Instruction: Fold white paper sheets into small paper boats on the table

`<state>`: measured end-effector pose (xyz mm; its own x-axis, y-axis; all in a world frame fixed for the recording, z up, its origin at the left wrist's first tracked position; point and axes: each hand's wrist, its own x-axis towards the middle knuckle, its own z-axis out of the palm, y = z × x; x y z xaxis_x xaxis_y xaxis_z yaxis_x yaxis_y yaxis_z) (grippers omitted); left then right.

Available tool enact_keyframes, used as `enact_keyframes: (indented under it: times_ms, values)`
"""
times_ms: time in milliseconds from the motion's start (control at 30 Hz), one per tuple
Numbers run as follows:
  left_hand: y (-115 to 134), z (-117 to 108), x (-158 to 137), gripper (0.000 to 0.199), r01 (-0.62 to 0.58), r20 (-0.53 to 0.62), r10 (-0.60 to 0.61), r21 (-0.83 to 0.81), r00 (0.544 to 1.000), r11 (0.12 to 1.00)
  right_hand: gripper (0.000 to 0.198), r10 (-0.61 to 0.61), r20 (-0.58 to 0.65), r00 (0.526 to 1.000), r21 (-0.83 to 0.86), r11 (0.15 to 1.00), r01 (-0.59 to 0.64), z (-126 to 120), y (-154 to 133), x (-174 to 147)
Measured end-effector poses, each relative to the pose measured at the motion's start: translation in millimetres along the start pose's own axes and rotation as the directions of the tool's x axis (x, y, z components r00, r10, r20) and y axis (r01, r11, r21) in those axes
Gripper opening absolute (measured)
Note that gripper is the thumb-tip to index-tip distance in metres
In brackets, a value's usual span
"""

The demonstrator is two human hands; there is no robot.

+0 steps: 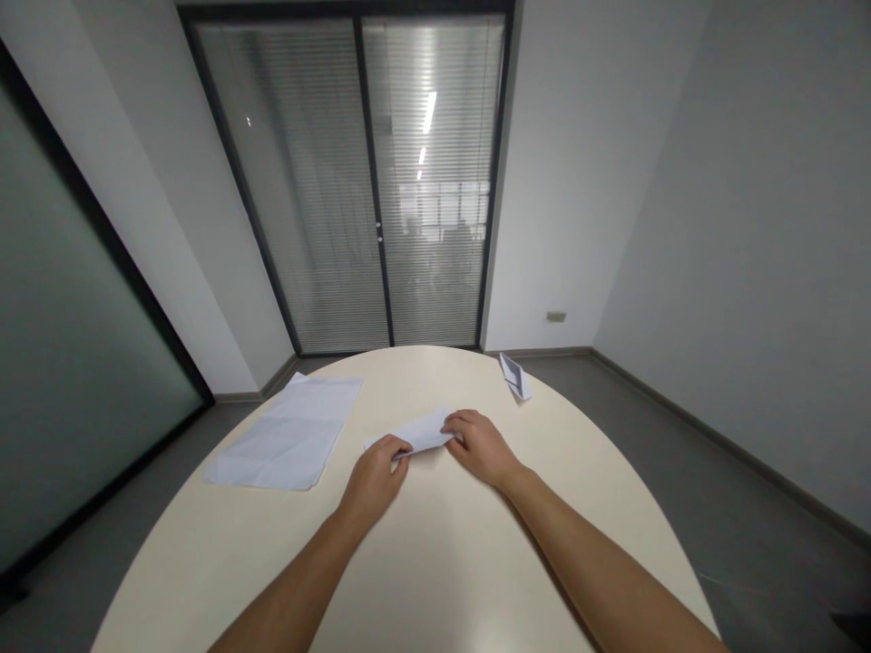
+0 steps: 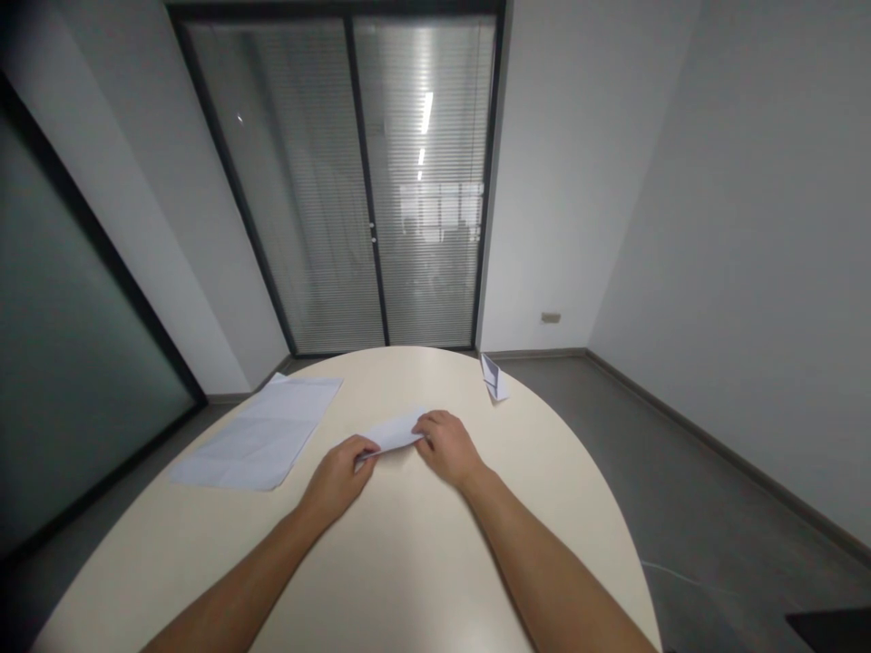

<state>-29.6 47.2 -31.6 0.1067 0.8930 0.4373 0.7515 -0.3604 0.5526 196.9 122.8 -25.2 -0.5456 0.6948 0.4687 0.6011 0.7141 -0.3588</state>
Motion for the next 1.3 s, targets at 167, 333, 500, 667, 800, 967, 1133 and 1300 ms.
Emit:
enact_keyframes:
  times_ms: [167, 333, 500, 667, 800, 967, 1133, 1300]
  values:
    - [-1.3, 1.0, -1.5, 0.017, 0.069, -0.043, -0.068, 0.012, 0.997, 0.998, 0.016, 0.045, 0.002, 0.999, 0.004, 0.999, -0.045, -4.1, 4.7, 1.4]
    - [-6.9, 0.6, -1.5, 0.018, 0.175, -0.059, -0.172, 0.043, 0.983, 0.984, 0.022, 0.178, -0.006, 0.984, -0.009, 0.984, -0.178, -6.3, 7.1, -0.1]
    - [-11.0, -0.4, 0.1, 0.016, 0.258, -0.114, -0.253, 0.034, 0.961, 0.965, 0.021, 0.292, -0.026, 0.956, 0.076, 0.954, -0.29, -0.3, 14.1, -1.3]
    - [-12.1, -2.6, 1.5, 0.018, 0.3, -0.188, -0.301, -0.035, 0.935, 0.953, 0.043, 0.365, -0.077, 0.928, 0.268, 0.904, -0.334, 11.2, 27.2, -1.1]
    - [-17.7, -1.1, 3.2, 0.021, 0.31, -0.267, -0.335, -0.132, 0.904, 0.941, 0.044, 0.35, -0.031, 0.936, 0.368, 0.875, -0.315, 14.8, 33.3, -1.0]
    - [-27.7, 4.9, 5.2, 0.03, 0.25, -0.355, -0.333, -0.258, 0.874, 0.933, 0.029, 0.368, 0.024, 0.929, 0.39, 0.852, -0.348, 13.8, 33.9, -0.6]
    - [-27.3, 7.5, 6.0, 0.042, 0.197, -0.394, -0.349, -0.376, 0.85, 0.905, 0.036, 0.385, -0.012, 0.923, 0.574, 0.759, -0.309, 15.2, 32.8, 2.2]
    - [-25.9, 8.4, 5.0, 0.048, 0.194, -0.34, -0.356, -0.427, 0.871, 0.883, 0.035, 0.411, -0.052, 0.91, 0.542, 0.777, -0.319, 13.6, 32.3, 3.0]
